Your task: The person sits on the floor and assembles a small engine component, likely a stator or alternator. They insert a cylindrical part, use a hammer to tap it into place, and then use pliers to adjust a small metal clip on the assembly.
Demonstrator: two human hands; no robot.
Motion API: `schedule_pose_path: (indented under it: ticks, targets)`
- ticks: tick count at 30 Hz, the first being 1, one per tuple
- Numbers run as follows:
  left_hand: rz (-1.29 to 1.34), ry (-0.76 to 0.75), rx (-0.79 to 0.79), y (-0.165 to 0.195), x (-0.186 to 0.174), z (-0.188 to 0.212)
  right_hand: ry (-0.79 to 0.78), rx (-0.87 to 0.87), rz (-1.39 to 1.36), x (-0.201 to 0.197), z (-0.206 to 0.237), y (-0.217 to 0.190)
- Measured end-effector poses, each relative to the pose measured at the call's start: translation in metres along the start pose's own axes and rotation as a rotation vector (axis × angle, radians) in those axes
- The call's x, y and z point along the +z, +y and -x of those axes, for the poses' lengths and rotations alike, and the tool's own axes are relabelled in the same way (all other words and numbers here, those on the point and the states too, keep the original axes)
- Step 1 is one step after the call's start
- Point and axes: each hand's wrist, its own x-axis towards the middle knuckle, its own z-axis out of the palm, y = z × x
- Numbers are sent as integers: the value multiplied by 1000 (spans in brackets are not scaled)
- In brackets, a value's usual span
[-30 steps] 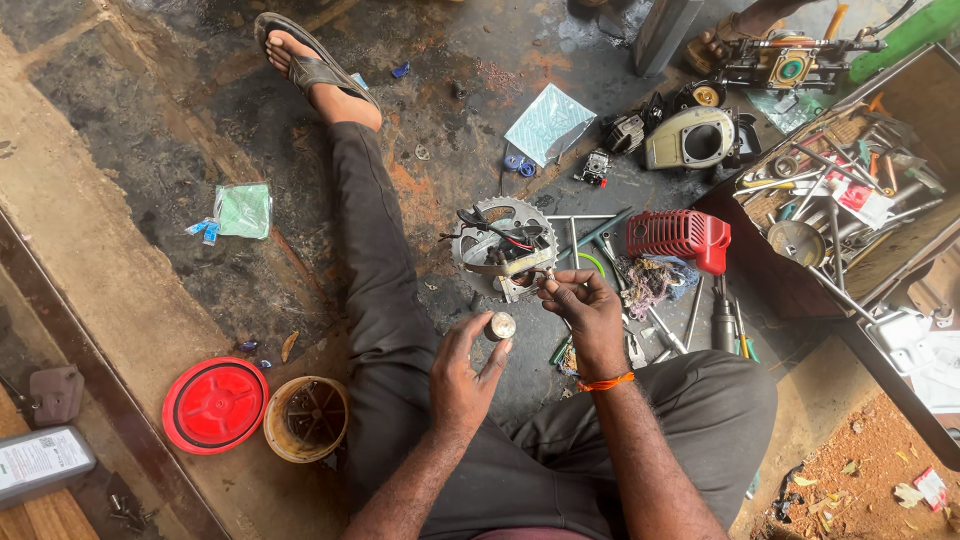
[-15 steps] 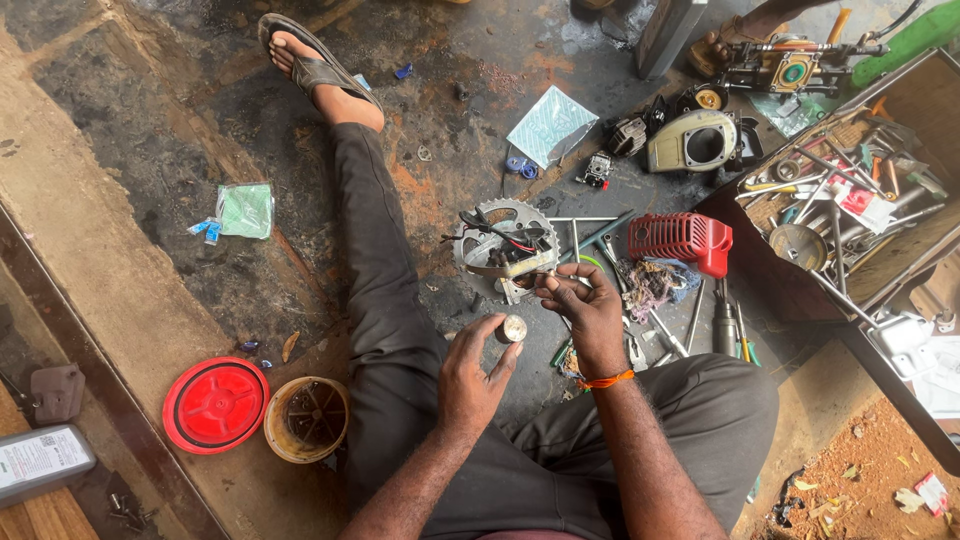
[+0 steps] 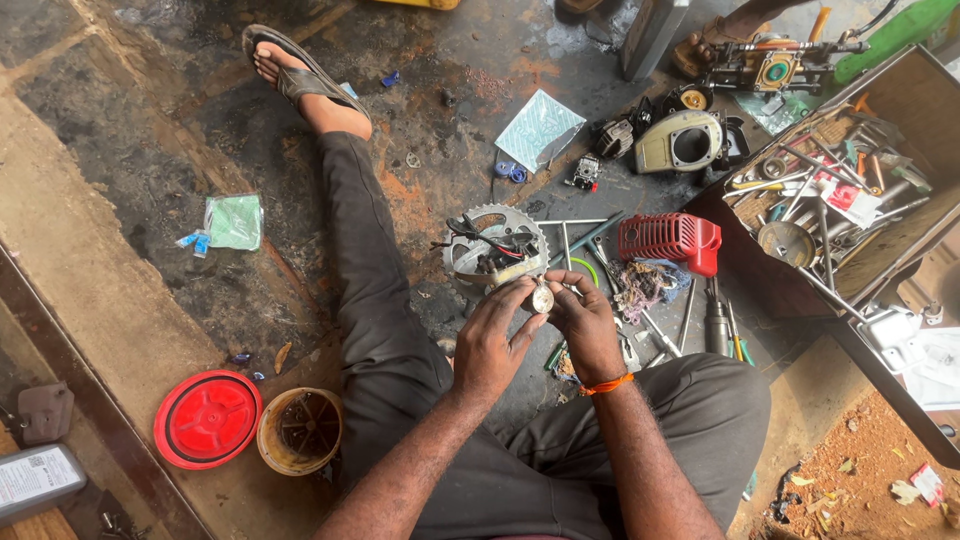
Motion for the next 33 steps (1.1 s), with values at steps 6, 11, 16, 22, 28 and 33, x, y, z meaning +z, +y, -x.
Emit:
schedule_pose_path:
  ticks: [6,11,16,22,28,33]
  targets:
    - [-1,-38,-38,-4,7,-4,-26,-16,-104,-9,-7,8]
    - [-28,-54,-30,-8,13,-5,-31,-46,-101,-11,-12,11]
    - [-65,-43,29,-10,22,-3,-39,-16,-143,-14,-13,10]
    - [-52,-68,-69,-18,30,-4,-33,42,-154,-15,-9,4]
    - [-56,-68,-87,-23,33,-2,-64,118,-245,-17,-6,-2]
    - [-56,-36,-23,-23,32,-1,-90,179,-315,-18,-6,-3]
